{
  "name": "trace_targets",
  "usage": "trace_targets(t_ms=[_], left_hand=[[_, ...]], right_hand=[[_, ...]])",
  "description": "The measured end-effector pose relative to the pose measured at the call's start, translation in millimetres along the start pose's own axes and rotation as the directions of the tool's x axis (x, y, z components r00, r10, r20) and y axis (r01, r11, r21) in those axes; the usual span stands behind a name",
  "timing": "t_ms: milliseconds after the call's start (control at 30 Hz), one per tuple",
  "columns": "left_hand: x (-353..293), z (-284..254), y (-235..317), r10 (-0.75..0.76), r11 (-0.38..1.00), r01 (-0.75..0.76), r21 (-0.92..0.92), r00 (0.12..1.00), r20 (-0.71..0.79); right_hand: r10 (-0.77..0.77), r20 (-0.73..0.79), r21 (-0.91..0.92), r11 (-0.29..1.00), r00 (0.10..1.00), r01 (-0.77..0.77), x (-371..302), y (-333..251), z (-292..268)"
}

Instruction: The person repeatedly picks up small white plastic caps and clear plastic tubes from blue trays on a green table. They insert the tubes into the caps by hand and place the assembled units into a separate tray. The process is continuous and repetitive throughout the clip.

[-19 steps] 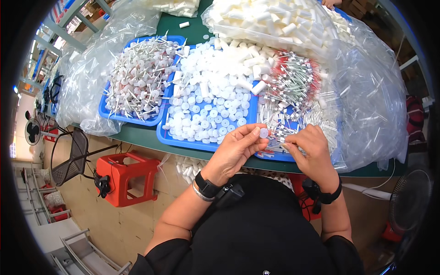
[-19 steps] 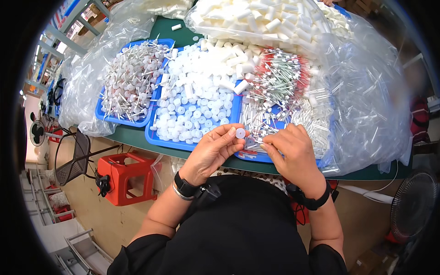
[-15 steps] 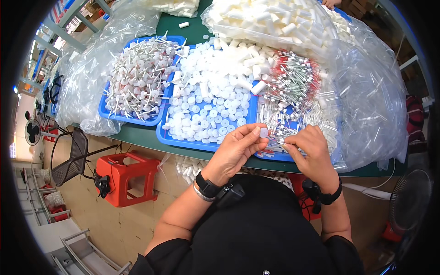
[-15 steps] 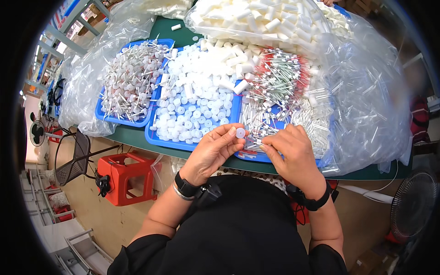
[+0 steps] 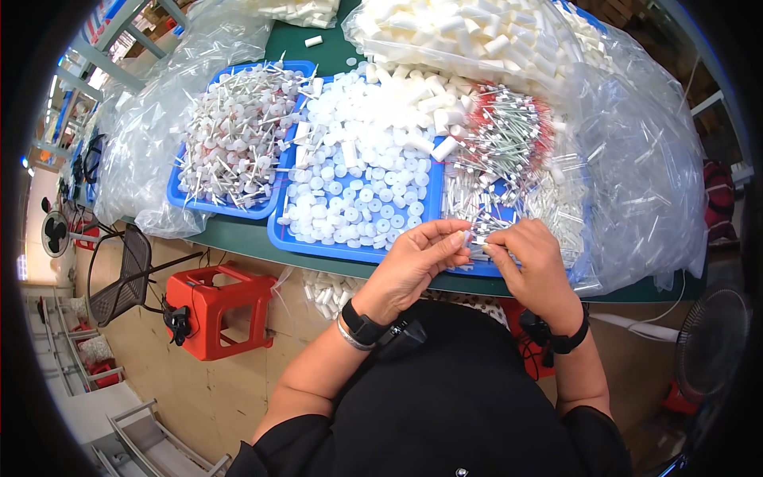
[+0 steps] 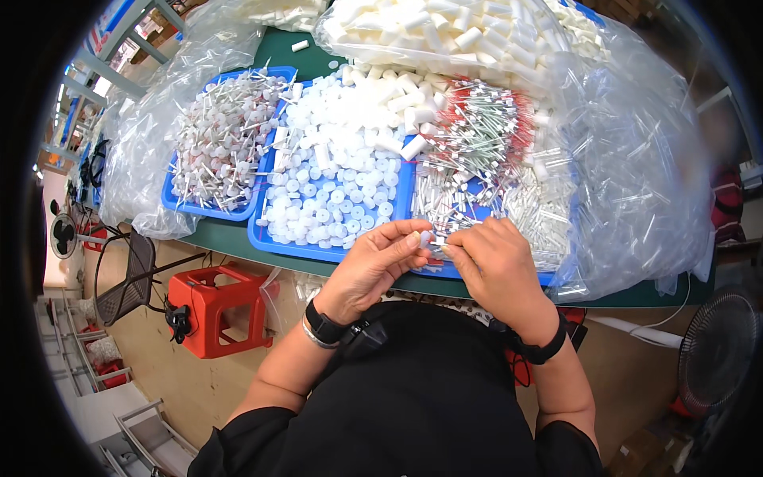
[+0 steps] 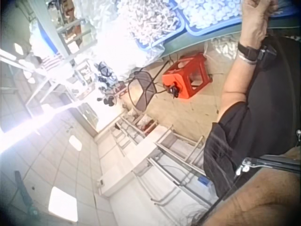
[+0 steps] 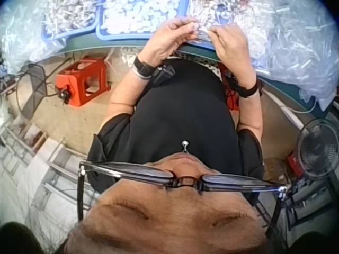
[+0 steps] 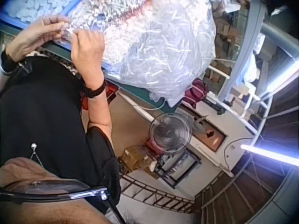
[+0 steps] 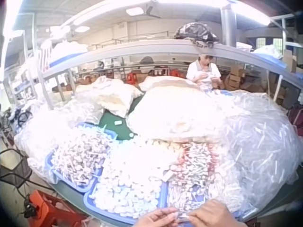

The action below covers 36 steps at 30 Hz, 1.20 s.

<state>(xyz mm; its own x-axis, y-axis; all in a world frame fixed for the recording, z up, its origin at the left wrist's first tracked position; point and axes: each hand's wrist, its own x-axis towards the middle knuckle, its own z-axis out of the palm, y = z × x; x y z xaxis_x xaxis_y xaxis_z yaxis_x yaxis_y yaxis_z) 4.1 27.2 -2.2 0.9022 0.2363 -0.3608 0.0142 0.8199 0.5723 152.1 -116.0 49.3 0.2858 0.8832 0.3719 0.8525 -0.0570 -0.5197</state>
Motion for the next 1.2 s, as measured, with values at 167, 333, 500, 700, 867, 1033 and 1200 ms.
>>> trace_targets(t_ms=[167, 333, 500, 700, 867, 1033, 1200], left_hand=[[5.5, 0.7, -14.9, -0.055, 0.981, 0.061, -0.185, 0.998, 0.035], [9.1, -0.2, -19.7, -0.069, 0.974, 0.078, -0.213, 0.996, 0.051], [8.7, 5.1, -16.5, 0.019, 0.993, -0.023, -0.118, 0.999, -0.041], [3.8, -1.7, 10.6, 0.19, 0.975, -0.208, -0.074, 0.961, -0.201], [5.1, -1.6, 5.4, 0.17, 0.983, -0.179, -0.044, 0.973, -0.154], [6.9, -5.3, -1.4, 0.155, 0.986, -0.162, -0.034, 0.974, -0.163], [6.5, -1.9, -1.9, 0.146, 0.987, -0.153, -0.038, 0.977, -0.157]], right_hand=[[0.084, -0.064, 0.069, 0.994, 0.994, -0.08, -5.6, -6.0, 13.0], [-0.043, -0.076, -0.104, 0.994, 0.996, 0.035, -4.7, -7.4, 17.5], [0.214, -0.045, 0.185, 0.962, 0.976, -0.202, -7.2, 1.1, 16.0], [0.144, 0.068, -0.139, 0.981, 0.987, -0.133, -17.1, 39.6, -25.4], [0.09, 0.188, -0.32, 0.947, 0.978, -0.026, -25.0, 38.6, -14.0], [0.078, 0.231, -0.419, 0.908, 0.97, 0.027, -25.1, 43.9, -10.4], [0.055, 0.228, -0.416, 0.908, 0.972, 0.046, -24.1, 44.7, -9.1]])
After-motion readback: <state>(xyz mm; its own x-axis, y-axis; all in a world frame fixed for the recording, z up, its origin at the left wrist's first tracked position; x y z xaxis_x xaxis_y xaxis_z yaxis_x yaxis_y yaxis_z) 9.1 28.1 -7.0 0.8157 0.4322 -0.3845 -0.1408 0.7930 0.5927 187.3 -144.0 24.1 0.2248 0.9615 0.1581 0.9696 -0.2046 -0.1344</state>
